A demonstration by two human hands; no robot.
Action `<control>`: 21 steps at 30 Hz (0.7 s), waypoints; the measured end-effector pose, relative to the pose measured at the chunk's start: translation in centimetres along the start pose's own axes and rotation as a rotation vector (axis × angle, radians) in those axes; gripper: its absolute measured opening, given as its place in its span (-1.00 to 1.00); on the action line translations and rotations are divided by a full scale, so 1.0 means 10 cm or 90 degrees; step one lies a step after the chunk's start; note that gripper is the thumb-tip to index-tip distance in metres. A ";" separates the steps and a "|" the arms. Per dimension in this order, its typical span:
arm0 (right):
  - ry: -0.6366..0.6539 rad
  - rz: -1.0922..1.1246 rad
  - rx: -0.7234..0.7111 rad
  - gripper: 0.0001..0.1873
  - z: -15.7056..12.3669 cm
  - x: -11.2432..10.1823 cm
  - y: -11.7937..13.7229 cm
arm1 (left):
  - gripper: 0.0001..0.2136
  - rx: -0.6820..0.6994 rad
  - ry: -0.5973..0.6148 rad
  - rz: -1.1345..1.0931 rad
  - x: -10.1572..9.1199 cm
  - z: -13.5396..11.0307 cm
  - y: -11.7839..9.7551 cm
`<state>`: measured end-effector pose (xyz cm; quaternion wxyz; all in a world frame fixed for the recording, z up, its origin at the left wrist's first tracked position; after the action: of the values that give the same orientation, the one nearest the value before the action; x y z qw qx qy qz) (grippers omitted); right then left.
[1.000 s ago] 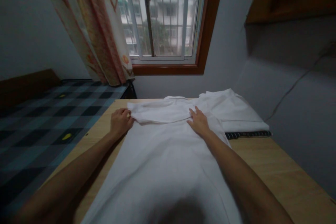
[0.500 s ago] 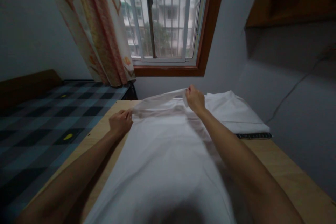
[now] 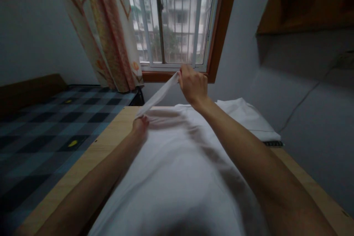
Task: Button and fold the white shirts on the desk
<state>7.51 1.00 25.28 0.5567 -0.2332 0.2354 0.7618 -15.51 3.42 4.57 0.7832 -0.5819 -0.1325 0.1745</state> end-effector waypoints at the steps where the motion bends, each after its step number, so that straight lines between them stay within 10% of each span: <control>1: 0.008 -0.017 -0.006 -0.66 -0.03 0.00 -0.06 | -0.61 -0.038 -0.032 -0.018 -0.03 0.10 -0.01; 8: 0.054 -0.083 -0.022 -0.74 -0.52 0.19 -0.55 | -0.83 -0.213 0.054 0.036 -0.28 -0.21 0.09; 15: 0.028 -0.030 -0.041 -0.72 -0.73 0.19 -0.59 | -0.66 0.169 0.009 0.751 -0.73 -0.30 -0.17; 21: -0.005 -0.072 -0.115 -0.65 -0.72 0.19 -0.50 | -0.64 0.137 0.045 0.916 -0.85 0.03 -0.10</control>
<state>12.49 -0.75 17.98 0.5764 -0.2920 0.1500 0.7483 -23.23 -0.22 5.62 0.5313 -0.4502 0.3262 0.6393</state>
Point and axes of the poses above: each hand's wrist, its own z-axis towards the middle knuckle, its own x-axis out of the palm, y = z × x, the point moved 3 cm from there along z, towards the middle knuckle, and after that the axes turned 7 degrees about x, right-handed, at the moved point
